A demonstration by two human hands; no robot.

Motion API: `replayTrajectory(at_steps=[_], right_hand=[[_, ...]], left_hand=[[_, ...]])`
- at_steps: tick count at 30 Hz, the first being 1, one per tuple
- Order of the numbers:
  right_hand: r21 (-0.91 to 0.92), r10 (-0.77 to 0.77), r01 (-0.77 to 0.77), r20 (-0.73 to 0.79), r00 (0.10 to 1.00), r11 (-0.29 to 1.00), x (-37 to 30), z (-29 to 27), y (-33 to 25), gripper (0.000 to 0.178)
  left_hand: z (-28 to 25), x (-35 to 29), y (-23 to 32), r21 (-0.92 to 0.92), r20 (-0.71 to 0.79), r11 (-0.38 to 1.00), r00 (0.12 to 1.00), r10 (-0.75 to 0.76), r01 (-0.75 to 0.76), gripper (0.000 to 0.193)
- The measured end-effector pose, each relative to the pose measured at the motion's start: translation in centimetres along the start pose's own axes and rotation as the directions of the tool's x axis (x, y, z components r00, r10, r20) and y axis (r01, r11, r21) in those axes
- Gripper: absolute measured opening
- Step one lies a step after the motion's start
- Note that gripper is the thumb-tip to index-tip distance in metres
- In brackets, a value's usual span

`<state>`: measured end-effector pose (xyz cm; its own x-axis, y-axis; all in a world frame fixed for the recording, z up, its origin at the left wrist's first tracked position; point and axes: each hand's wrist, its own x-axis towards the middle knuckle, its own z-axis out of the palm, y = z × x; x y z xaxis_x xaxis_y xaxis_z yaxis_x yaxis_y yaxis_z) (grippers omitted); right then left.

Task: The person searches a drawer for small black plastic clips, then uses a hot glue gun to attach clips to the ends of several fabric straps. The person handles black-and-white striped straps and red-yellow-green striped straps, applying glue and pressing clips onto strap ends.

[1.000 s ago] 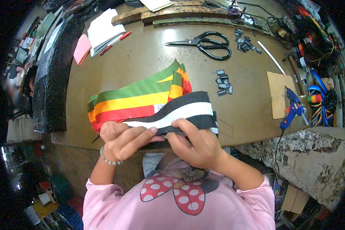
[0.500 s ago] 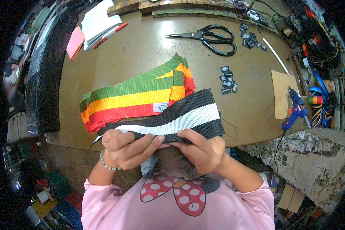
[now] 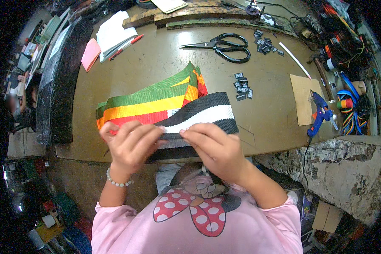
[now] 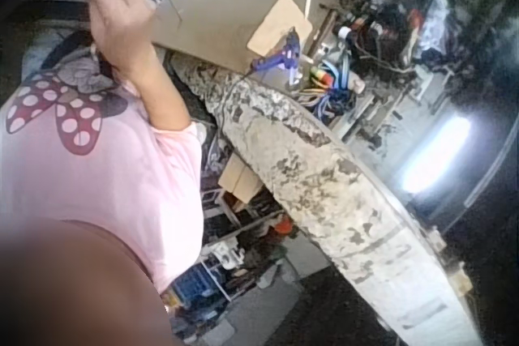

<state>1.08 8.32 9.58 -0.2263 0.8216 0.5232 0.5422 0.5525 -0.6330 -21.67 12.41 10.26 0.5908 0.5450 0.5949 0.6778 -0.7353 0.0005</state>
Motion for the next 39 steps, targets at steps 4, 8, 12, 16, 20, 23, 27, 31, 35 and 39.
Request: replayTrajectory(at_steps=[4, 8, 12, 16, 20, 23, 27, 31, 35, 39], right_hand=[[0.055, -0.028, 0.029, -0.027, 0.999, 0.998, 0.6, -0.1, -0.1, 0.023], [-0.016, -0.041, 0.038, -0.266, 0.963, 0.999, 1.2, -1.0, -1.7, 0.021], [-0.127, 0.155, -0.198, -0.284, 0.946, 0.972, 0.4, -4.7, -3.5, 0.021], [0.069, 0.49, -0.486, -0.061, 0.87, 0.871, -2.3, -5.9, -2.9, 0.015], [-0.194, 0.58, -0.566, 0.018, 0.815, 0.801, -4.6, -2.7, 0.8, 0.019], [-0.333, 0.498, -0.532, -0.187, 0.847, 0.779, -5.8, -0.5, 2.5, 0.017], [-0.375, 0.437, -0.526, -0.298, 0.848, 0.764, -6.2, 0.3, 2.5, 0.015], [-0.046, 0.599, -0.609, -0.133, 0.789, 0.792, -4.9, -1.5, 3.8, 0.019], [-0.196, 0.437, -0.497, -0.281, 0.855, 0.845, -2.6, -4.4, 8.7, 0.023], [-0.386, 0.25, -0.267, -0.094, 0.964, 0.883, -2.1, -5.1, 11.2, 0.022]], left_hand=[[-1.8, 0.0, -0.8, 0.127, -0.032, 0.991, 0.999, -0.034, 0.038, 0.02], [-3.8, 1.1, -0.5, 0.203, -0.129, 0.979, 0.991, 0.028, -0.002, 0.017], [-6.4, 1.9, -1.2, 0.007, -0.065, 1.0, 0.998, -0.006, 0.007, 0.01], [-3.9, 0.2, -0.3, -0.397, 0.2, 0.899, 0.974, -0.111, 0.184, 0.007], [1.4, -2.3, 1.5, -0.209, 0.382, 0.921, 0.894, -0.232, 0.328, 0.024], [2.4, -3.3, 2.5, -0.208, 0.327, 0.936, 0.922, -0.207, 0.284, 0.062], [1.8, -3.0, 3.2, -0.212, 0.383, 0.945, 0.911, -0.155, 0.25, 0.085], [1.1, -3.1, 2.7, -0.198, 0.451, 0.94, 0.877, -0.164, 0.278, 0.082], [0.4, -4.1, 1.6, -0.215, 0.474, 0.898, 0.845, -0.246, 0.383, 0.072], [0.6, -4.8, 1.4, -0.2, 0.461, 0.894, 0.844, -0.275, 0.401, 0.074]])
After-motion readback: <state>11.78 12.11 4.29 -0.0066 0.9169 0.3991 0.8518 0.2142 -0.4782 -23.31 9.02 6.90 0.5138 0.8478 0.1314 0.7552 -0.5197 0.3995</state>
